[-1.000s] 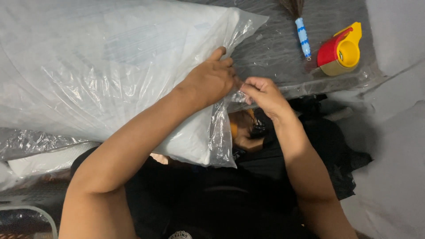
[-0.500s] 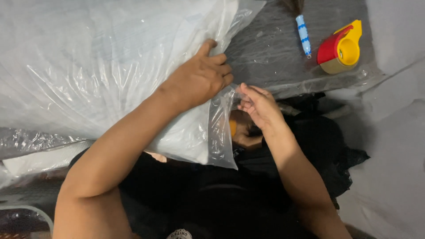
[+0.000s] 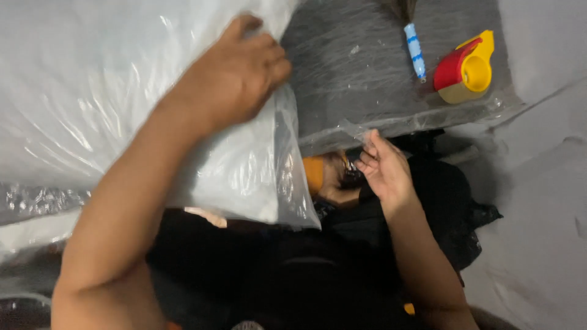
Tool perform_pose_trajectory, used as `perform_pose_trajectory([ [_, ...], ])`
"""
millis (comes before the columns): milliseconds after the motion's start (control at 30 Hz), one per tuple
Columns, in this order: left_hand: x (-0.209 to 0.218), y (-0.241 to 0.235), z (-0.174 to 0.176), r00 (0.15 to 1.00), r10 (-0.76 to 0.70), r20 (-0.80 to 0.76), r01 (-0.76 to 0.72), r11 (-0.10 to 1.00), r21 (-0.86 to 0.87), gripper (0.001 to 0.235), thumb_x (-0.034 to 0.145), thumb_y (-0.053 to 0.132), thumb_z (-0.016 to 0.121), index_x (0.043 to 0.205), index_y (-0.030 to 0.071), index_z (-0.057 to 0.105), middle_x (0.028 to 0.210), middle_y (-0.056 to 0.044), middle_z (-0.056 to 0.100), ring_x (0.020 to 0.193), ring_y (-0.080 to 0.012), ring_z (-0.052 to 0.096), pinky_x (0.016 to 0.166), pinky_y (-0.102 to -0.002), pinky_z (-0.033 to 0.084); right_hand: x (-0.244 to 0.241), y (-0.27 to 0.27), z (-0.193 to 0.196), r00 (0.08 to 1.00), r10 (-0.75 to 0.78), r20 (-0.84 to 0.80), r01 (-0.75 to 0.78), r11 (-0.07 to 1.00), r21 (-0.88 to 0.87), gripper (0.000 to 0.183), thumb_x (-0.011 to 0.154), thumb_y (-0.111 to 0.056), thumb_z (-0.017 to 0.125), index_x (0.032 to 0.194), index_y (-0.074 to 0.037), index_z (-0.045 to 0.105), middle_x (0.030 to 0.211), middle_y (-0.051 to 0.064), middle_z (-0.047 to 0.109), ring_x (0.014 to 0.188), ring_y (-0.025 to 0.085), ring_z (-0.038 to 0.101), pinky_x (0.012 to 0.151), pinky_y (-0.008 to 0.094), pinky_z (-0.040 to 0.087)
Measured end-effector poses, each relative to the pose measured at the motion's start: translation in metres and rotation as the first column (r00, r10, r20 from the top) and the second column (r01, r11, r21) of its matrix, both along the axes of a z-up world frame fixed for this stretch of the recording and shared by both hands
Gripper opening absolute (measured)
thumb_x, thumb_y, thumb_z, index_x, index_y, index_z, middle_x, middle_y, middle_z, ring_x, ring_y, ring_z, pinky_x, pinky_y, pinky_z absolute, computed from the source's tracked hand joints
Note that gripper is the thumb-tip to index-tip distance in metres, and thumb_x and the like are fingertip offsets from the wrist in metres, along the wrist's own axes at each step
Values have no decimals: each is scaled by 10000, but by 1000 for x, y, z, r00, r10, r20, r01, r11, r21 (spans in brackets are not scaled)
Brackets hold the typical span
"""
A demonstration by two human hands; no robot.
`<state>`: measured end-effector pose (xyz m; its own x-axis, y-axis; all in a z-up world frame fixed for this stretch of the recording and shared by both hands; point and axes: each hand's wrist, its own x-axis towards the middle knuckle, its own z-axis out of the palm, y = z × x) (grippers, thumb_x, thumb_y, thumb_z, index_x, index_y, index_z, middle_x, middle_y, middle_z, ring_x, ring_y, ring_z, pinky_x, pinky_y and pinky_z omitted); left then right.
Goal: The person wraps a white pillow in a clear plastic bag, folding the edges and sealing the opening by hand. They then use a small brush to smooth the plastic surface and apply tape to secure the package.
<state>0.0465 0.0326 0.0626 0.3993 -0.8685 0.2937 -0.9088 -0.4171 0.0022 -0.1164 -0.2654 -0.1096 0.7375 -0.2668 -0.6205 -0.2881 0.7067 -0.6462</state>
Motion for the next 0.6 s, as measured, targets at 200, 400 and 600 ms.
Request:
perform_pose_trajectory([
  [200, 53, -10, -46, 997, -3, 71, 5, 999, -34, 90, 949, 117, 647, 936, 96, 733, 1000, -80, 754, 880, -295, 671, 906, -440, 481, -20, 14, 35, 976, 167, 141, -101, 917, -387, 239, 1049, -162, 590, 1223, -7, 643, 943, 67, 633, 769, 109, 582, 688, 265, 555],
  [400, 79, -37, -48, 990, 91, -103, -110, 975, -194, 155, 891, 118, 747, 1012, 23, 726, 788, -155, 732, 508, -341, 641, 453, -446, 521, -28, 15, 29, 885, 464, 39, -370, 751, -547, 218, 998, -70, 614, 1197, 18, 633, 1029, 120, 688, 766, 182, 666, 746, 281, 567],
  [600, -66, -31, 13, 906, -21, -424, -154, 914, -375, 374, 978, 219, 647, 1248, -3, 513, 1117, -208, 659, 790, -321, 709, 708, -421, 596, -60, 17, 33, 733, 671, 113, -520, 660, -543, 182, 966, -1, 598, 1147, 11, 581, 987, 80, 629, 770, 105, 550, 685, 225, 457],
])
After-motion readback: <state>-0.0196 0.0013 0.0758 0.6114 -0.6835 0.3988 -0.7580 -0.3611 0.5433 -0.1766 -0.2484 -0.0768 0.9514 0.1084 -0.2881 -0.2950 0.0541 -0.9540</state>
